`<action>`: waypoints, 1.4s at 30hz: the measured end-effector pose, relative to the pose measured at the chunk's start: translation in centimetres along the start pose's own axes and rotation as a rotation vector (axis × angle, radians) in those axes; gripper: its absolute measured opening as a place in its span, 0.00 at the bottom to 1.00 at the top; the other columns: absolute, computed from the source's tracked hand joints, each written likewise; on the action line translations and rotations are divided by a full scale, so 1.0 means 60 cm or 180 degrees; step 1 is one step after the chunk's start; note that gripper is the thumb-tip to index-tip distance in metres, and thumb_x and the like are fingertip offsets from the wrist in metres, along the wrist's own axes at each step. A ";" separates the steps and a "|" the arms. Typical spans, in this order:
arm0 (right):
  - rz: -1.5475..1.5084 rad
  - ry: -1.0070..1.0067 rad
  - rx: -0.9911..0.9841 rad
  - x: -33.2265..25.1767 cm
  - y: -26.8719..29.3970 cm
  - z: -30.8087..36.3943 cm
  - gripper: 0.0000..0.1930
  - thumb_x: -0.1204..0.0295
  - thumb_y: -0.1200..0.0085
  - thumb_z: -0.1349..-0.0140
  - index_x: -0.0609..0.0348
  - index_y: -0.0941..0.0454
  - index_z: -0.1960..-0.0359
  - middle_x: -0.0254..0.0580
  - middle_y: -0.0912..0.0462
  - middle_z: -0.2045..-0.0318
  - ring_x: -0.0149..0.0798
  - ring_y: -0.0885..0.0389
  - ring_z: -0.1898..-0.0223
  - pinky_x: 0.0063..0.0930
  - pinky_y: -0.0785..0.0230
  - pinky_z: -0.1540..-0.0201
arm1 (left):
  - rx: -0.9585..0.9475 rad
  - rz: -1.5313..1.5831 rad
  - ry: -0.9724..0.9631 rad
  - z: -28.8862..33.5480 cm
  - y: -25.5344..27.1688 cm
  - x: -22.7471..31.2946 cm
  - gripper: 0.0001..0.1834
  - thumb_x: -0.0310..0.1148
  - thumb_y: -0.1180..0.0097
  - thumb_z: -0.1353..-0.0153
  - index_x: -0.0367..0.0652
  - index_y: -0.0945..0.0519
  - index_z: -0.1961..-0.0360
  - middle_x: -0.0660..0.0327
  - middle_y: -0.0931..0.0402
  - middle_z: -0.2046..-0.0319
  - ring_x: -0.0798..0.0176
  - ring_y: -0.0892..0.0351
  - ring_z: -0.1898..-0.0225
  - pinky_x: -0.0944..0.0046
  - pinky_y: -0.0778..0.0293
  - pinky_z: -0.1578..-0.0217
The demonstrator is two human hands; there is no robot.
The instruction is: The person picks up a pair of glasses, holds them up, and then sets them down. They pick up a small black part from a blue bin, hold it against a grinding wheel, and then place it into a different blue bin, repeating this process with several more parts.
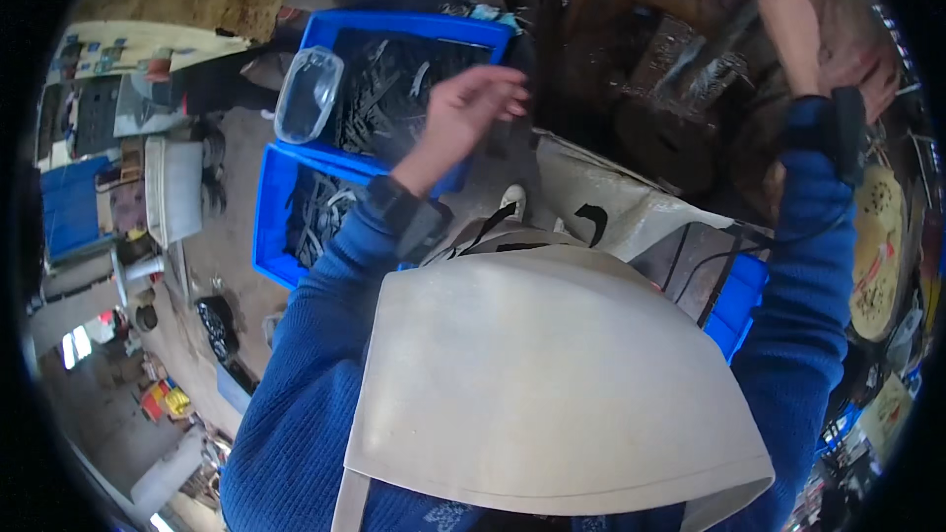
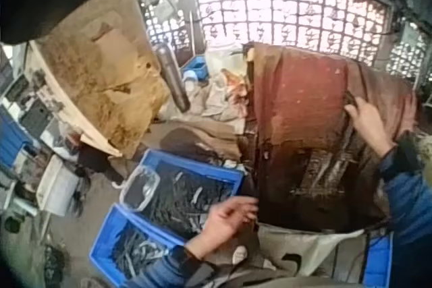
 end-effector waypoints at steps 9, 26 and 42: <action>-0.0074 0.0043 -0.0206 0.007 0.000 -0.010 0.28 0.45 0.60 0.32 0.55 0.27 0.45 0.63 0.23 0.53 0.64 0.27 0.49 0.46 0.33 0.49 | 0.1719 -0.1925 0.0837 0.127 0.409 -0.073 0.09 0.28 0.42 0.40 0.38 0.17 0.60 0.61 0.18 0.73 0.70 0.20 0.70 0.70 0.26 0.67; 0.0210 -0.0160 -0.0430 -0.012 0.016 0.007 0.27 0.48 0.57 0.32 0.59 0.27 0.46 0.61 0.22 0.53 0.61 0.26 0.48 0.43 0.33 0.48 | 0.1195 -0.3598 0.0012 0.094 0.287 -0.095 0.10 0.25 0.44 0.45 0.45 0.17 0.61 0.55 0.22 0.67 0.49 0.21 0.63 0.57 0.24 0.63; 0.0118 0.0016 -0.0351 -0.027 0.018 0.000 0.29 0.45 0.59 0.33 0.60 0.27 0.48 0.64 0.22 0.55 0.64 0.27 0.49 0.46 0.33 0.49 | -0.0051 -0.5909 -0.0419 0.017 0.244 -0.159 0.08 0.33 0.44 0.48 0.48 0.21 0.65 0.60 0.23 0.66 0.53 0.23 0.58 0.52 0.26 0.62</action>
Point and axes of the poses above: each hand's wrist, its own z-axis away from the middle knuckle, its own y-axis out of the back of the hand, x = y × z, the point moved 9 cm from there along -z, towards the middle knuckle
